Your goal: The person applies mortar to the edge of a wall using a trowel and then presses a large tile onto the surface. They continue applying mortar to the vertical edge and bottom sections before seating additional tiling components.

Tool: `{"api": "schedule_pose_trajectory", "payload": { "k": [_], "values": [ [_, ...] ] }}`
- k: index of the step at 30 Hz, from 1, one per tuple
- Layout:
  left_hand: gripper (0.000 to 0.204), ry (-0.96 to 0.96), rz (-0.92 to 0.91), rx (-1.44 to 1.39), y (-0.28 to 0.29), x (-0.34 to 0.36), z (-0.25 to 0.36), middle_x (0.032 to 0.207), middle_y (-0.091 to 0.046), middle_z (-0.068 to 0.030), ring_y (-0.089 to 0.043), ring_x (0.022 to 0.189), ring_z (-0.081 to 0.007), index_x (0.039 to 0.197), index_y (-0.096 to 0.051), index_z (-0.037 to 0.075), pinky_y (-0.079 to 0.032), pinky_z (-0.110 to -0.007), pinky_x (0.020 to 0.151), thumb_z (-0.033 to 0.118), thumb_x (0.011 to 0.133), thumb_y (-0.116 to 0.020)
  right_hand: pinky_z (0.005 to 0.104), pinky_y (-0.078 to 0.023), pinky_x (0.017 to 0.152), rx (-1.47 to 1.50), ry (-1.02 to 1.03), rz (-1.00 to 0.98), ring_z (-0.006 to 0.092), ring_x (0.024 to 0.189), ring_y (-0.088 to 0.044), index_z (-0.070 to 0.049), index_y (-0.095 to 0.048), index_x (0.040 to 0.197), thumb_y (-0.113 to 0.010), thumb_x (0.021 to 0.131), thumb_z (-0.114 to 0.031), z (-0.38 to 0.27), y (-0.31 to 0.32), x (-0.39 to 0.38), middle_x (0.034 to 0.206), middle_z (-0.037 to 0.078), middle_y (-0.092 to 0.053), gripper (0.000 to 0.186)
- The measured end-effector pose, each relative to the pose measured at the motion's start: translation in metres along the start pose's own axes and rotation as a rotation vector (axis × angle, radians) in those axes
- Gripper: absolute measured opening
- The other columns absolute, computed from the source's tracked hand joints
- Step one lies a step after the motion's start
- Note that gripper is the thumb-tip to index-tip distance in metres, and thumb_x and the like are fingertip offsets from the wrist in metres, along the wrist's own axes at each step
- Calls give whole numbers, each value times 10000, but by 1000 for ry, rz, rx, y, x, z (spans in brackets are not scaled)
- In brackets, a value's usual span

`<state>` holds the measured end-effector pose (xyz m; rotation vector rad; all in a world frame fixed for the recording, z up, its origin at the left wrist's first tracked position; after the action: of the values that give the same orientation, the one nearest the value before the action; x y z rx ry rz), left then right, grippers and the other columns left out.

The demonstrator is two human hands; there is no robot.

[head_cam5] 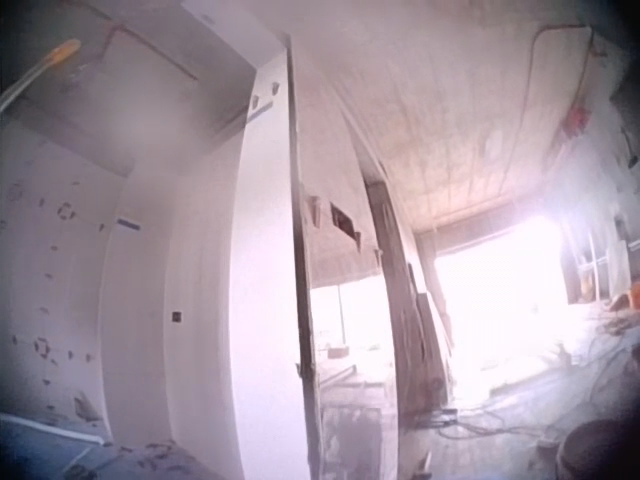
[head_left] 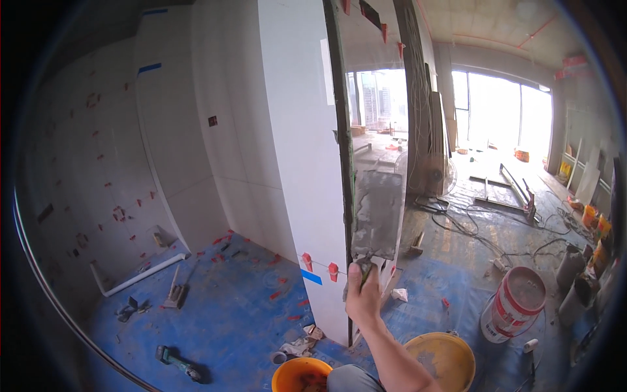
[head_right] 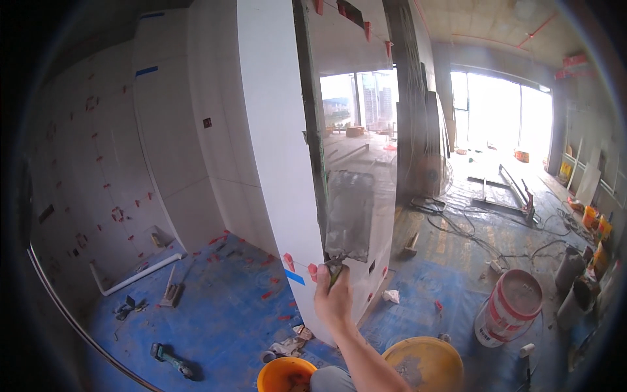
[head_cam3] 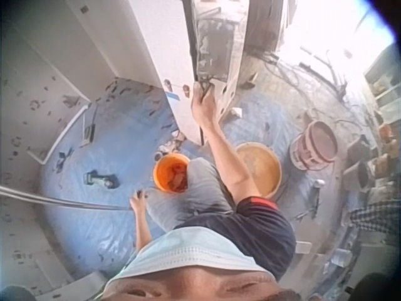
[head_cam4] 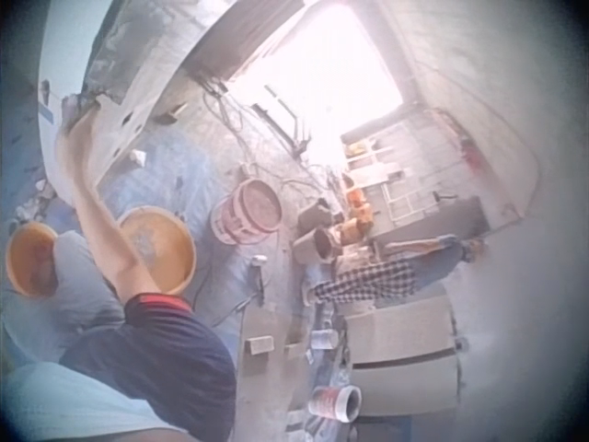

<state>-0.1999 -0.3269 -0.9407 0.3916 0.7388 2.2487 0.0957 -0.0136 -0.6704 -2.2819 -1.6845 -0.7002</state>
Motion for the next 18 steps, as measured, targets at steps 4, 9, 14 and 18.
{"api": "schedule_pose_trajectory", "payload": {
  "k": [4,9,14,18],
  "values": [
    [276,-28,-11,85,-2,-3,-20,788,-717,-156,-702,716,-301,989,-683,20,-541,-420,678,272,876,-663,486,-464,852,15,-15,-88,460,973,-605,-1,-496,1189,-413,977,-558,-53,5,24,1035,279,-625,601],
    [270,-49,13,122,-27,14,-81,793,-724,-137,-705,692,-265,982,-680,22,-544,-393,646,276,890,-656,506,-441,904,-73,-16,-144,492,1049,-576,18,-467,1214,-381,976,-583,-98,-4,53,1086,331,-602,652],
    [237,-31,-61,-23,-37,6,-47,779,-722,-129,-701,691,-252,943,-678,15,-541,-377,659,244,900,-636,523,-438,867,-146,-67,-122,524,1002,-560,49,-435,1173,-440,978,-515,-43,-8,14,1052,359,-589,597],
    [227,-27,-95,-7,-30,8,-53,779,-721,-126,-702,716,-251,935,-677,15,-538,-383,679,234,899,-634,545,-430,854,-125,-210,-197,554,979,-537,51,-390,1165,-484,976,-452,2,-15,-29,1050,381,-571,545]
  ]
}}
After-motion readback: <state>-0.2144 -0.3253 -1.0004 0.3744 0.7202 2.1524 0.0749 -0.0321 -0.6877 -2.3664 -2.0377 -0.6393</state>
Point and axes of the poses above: each hand's wrist, its own x-axis towards the middle knuckle, its own y-axis out of the back of the hand, z = x × y, the point moved 4 cm from there along x, towards the middle knuckle
